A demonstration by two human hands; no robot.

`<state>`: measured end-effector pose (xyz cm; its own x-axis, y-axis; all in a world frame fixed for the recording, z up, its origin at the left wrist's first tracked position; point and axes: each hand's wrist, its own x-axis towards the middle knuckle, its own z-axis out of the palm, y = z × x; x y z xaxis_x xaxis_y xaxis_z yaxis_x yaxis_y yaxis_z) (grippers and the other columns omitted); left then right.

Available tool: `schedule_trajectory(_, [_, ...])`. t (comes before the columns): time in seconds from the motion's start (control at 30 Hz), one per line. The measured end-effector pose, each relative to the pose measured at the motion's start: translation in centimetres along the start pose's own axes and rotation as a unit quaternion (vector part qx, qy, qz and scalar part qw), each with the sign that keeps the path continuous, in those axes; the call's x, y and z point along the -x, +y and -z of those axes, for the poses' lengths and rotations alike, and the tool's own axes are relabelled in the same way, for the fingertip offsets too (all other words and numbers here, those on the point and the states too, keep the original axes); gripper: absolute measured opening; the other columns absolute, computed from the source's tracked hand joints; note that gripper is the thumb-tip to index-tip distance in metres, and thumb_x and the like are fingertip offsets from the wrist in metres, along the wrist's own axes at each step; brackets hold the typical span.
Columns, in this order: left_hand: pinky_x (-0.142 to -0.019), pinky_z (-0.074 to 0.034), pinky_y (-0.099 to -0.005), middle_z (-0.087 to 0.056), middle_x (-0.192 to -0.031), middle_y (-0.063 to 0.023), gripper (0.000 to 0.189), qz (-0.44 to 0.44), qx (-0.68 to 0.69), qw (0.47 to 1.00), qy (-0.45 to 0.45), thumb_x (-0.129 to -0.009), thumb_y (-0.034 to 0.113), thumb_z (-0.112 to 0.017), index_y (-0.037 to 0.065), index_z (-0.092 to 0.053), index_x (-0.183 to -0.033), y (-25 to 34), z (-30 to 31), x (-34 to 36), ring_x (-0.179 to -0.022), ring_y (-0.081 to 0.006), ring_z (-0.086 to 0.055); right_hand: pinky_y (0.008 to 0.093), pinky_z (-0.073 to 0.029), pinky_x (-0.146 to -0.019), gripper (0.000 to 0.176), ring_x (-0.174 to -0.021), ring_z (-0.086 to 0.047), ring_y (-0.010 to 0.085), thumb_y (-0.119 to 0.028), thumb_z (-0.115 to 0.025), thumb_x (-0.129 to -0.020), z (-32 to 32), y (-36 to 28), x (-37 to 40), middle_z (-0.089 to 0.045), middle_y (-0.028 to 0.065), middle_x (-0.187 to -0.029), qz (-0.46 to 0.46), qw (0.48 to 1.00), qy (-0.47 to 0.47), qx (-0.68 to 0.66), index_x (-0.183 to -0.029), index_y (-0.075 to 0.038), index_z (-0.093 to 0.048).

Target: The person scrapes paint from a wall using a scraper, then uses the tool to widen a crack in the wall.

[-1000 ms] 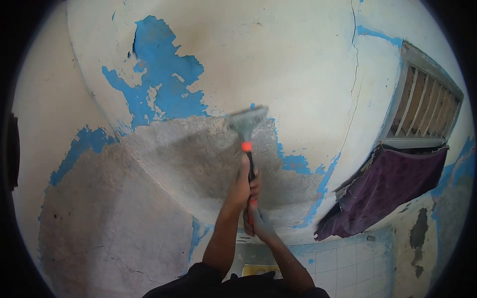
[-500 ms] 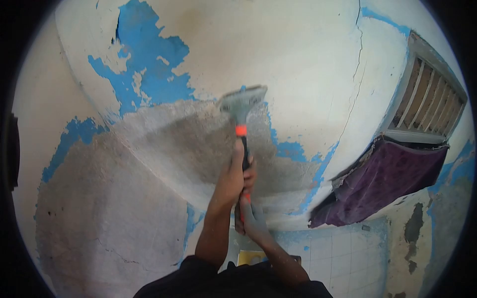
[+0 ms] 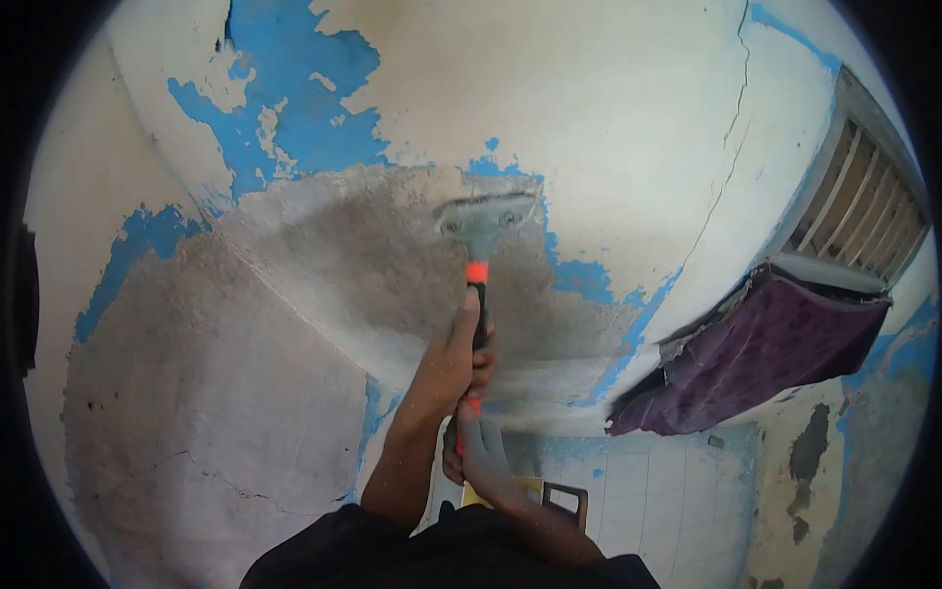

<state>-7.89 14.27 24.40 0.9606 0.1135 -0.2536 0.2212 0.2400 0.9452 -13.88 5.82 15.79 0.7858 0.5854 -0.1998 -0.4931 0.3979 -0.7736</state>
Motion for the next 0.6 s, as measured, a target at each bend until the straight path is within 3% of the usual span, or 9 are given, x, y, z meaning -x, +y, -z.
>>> schedule_trajectory(0.2, [-0.036, -0.025, -0.024, -0.033, -0.055, 0.0041, 0.049, -0.012, 0.009, 0.999, -0.033, -0.096, 0.055, -0.035, 0.009, -0.042, -0.08, 1.7, 0.5, -0.6, -0.039, -0.0058, -0.028, 0.027, -0.028, -0.033, 0.053, -0.033, -0.031, 0.013, -0.052, -0.029, -0.099, -1.5, -1.1, -1.0, -0.032, 0.0021, -0.048, 0.031, 0.999, 0.016, 0.038, -0.071, -0.008, -0.037])
schedule_trajectory(0.6, [-0.035, -0.025, -0.0243, -0.031, -0.052, 0.0044, 0.05, 0.012, 0.006, 1.0, -0.012, -0.096, 0.055, -0.036, 0.009, -0.041, -0.077, 0.3, 1.2, -0.4, -0.038, -0.0057, -0.028, 0.0274, -0.027, -0.033, 0.057, -0.032, -0.029, 0.0134, -0.057, -0.029, -0.097, -1.1, 0.0, -0.4, -0.03, 0.0023, -0.046, -0.019, 0.997, 0.036, 0.065, -0.07, -0.008, -0.037])
